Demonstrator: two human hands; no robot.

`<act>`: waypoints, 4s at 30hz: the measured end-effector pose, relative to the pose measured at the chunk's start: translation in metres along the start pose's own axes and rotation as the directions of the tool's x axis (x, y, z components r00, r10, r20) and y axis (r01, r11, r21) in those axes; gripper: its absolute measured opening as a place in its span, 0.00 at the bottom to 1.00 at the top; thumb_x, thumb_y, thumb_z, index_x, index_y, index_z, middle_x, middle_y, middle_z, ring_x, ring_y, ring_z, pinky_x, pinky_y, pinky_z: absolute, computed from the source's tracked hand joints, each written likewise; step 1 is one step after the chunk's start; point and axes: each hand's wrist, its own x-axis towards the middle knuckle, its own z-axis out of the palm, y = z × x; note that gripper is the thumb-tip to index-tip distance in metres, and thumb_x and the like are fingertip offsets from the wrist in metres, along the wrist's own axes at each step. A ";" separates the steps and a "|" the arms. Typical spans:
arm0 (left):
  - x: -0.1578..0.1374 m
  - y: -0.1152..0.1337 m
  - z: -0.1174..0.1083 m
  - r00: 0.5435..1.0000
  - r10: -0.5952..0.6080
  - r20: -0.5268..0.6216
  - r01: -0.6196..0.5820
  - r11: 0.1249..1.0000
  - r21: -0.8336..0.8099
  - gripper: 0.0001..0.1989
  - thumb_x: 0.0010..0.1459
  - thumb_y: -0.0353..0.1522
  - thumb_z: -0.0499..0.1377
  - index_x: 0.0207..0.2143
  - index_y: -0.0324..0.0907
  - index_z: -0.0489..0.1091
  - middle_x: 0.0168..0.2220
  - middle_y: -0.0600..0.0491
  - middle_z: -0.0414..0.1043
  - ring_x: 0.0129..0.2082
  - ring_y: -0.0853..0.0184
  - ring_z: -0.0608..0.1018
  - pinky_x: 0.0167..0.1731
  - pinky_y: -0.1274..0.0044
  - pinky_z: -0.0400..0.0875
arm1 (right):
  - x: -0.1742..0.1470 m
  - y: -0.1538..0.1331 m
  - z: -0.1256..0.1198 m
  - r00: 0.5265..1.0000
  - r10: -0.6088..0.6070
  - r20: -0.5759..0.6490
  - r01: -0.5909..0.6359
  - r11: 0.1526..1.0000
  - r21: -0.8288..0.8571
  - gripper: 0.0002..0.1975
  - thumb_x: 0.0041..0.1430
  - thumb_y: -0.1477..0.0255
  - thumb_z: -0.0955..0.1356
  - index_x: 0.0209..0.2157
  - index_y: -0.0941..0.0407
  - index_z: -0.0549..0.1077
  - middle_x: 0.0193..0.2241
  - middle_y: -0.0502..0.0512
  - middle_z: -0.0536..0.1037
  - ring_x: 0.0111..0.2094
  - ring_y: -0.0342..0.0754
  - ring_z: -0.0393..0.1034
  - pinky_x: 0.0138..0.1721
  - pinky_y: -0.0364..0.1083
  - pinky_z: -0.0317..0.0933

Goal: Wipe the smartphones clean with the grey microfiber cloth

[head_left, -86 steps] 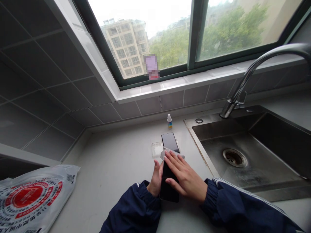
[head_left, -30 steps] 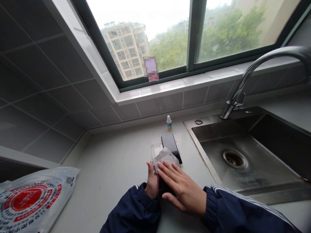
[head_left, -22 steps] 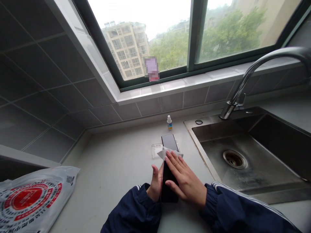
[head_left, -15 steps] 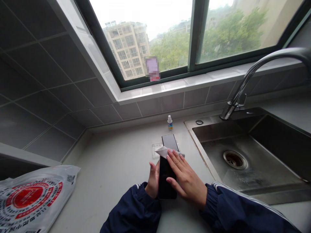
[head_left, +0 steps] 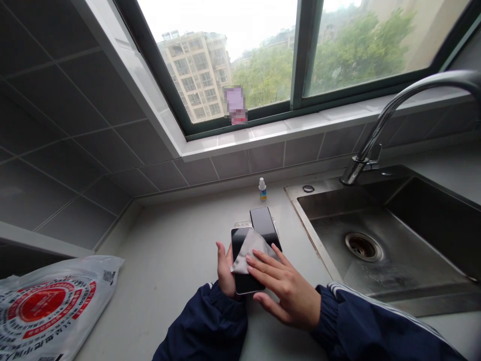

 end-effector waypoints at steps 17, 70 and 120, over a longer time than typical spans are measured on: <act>0.003 -0.001 -0.013 0.965 -0.202 0.166 0.199 0.979 0.034 0.49 0.50 0.65 0.46 0.56 0.35 0.67 0.43 0.36 0.77 0.40 0.50 0.80 0.43 0.61 0.73 | -0.002 -0.009 0.007 0.980 -0.189 0.068 0.179 0.976 0.123 0.31 0.67 0.64 0.63 0.65 0.66 0.56 0.66 0.66 0.56 0.69 0.55 0.40 0.67 0.56 0.45; -0.005 0.002 -0.004 0.984 -0.117 0.131 0.112 0.993 0.044 0.44 0.51 0.65 0.44 0.41 0.37 0.76 0.34 0.42 0.78 0.36 0.53 0.80 0.45 0.61 0.70 | 0.001 -0.018 0.000 0.980 -0.110 0.164 0.091 0.989 0.119 0.36 0.68 0.56 0.61 0.69 0.60 0.48 0.69 0.60 0.47 0.70 0.57 0.35 0.68 0.57 0.37; -0.004 -0.012 0.002 0.944 -0.128 0.305 0.072 0.980 0.188 0.38 0.60 0.54 0.50 0.62 0.38 0.63 0.61 0.40 0.65 0.62 0.45 0.65 0.62 0.57 0.56 | -0.002 0.012 0.015 0.933 0.321 -0.165 -0.349 0.918 -0.190 0.37 0.70 0.58 0.58 0.70 0.57 0.37 0.70 0.60 0.41 0.70 0.64 0.28 0.64 0.70 0.40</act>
